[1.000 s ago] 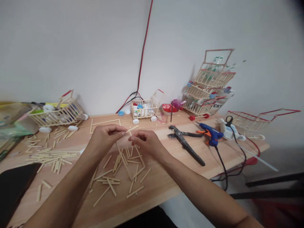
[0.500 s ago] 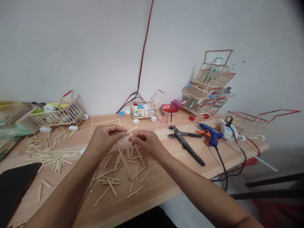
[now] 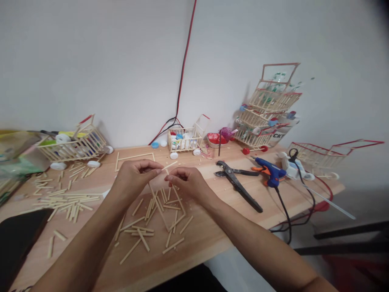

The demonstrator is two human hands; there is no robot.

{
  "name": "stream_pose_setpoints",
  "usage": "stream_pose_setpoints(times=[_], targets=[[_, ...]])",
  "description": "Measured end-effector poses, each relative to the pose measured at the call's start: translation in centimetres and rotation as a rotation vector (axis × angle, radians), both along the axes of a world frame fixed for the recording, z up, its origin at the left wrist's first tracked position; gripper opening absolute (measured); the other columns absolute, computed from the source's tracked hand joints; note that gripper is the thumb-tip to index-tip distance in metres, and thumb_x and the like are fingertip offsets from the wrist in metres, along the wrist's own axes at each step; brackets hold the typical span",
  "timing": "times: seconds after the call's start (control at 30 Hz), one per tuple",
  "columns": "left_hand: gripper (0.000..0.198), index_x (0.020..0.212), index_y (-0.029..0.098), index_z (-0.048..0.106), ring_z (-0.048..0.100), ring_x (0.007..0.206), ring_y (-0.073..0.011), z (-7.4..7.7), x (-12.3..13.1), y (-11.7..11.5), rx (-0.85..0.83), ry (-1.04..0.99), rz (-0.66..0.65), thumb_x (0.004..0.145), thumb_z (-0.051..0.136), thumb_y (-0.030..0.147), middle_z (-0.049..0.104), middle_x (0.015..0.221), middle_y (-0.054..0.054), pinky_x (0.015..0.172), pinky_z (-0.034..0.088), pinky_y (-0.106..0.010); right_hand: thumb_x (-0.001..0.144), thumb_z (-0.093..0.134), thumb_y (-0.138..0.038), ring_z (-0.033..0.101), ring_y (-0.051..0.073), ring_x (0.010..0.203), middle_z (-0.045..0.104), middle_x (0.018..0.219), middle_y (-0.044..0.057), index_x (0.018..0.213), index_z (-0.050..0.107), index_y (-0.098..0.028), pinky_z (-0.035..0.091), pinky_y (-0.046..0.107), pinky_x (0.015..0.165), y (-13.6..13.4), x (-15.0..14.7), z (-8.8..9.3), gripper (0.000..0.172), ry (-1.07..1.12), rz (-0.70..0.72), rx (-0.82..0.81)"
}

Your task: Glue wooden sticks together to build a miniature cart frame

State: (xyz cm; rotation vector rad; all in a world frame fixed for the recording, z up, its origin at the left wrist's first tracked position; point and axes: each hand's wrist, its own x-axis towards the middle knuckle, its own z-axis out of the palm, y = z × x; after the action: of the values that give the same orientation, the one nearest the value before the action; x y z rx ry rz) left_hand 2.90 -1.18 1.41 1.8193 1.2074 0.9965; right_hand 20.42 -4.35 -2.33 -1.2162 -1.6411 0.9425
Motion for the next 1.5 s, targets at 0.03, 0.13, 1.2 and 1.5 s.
stream_pose_setpoints(times=[0.03, 0.13, 1.2, 1.5], targets=[[0.019, 0.074, 0.019, 0.074, 0.066, 0.073, -0.0210, 0.01, 0.00, -0.01, 0.001, 0.005, 0.001, 0.064, 0.070, 0.035, 0.074, 0.077, -0.005, 0.070, 0.049, -0.031, 0.080, 0.059, -0.031, 0.044, 0.008, 0.055, 0.062, 0.064, 0.000, 0.072, 0.068, -0.014, 0.031, 0.019, 0.051, 0.00, -0.01, 0.00, 0.021, 0.000, -0.001, -0.005], [0.020, 0.074, 0.018, 0.074, 0.066, 0.073, -0.0211, 0.10, 0.03, -0.06, 0.003, 0.014, 0.002, 0.065, 0.069, 0.035, 0.074, 0.077, -0.006, 0.070, 0.049, -0.031, 0.080, 0.060, -0.031, 0.043, 0.007, 0.053, 0.062, 0.064, 0.000, 0.071, 0.068, -0.014, 0.030, 0.019, 0.050, -0.04, -0.07, 0.04, 0.021, 0.011, -0.009, -0.019], [0.020, 0.075, 0.018, 0.075, 0.064, 0.069, -0.0184, -0.36, -0.06, 0.07, -0.031, -0.022, 0.027, 0.064, 0.071, 0.034, 0.074, 0.076, -0.005, 0.064, 0.047, -0.028, 0.081, 0.058, -0.031, 0.049, 0.008, 0.053, 0.066, 0.065, 0.001, 0.077, 0.072, -0.014, 0.034, 0.019, 0.050, -0.04, -0.30, 0.00, 0.022, 0.057, -0.029, -0.044], [0.019, 0.070, 0.018, 0.075, 0.051, 0.052, -0.0107, -0.14, 0.08, -0.27, -0.173, -0.168, 0.110, 0.058, 0.075, 0.032, 0.071, 0.066, -0.003, 0.053, 0.041, -0.023, 0.087, 0.051, -0.036, 0.057, 0.011, 0.061, 0.071, 0.076, 0.005, 0.084, 0.072, -0.014, 0.041, 0.020, 0.056, 0.11, 0.13, -0.47, 0.031, 0.010, -0.012, -0.040]])
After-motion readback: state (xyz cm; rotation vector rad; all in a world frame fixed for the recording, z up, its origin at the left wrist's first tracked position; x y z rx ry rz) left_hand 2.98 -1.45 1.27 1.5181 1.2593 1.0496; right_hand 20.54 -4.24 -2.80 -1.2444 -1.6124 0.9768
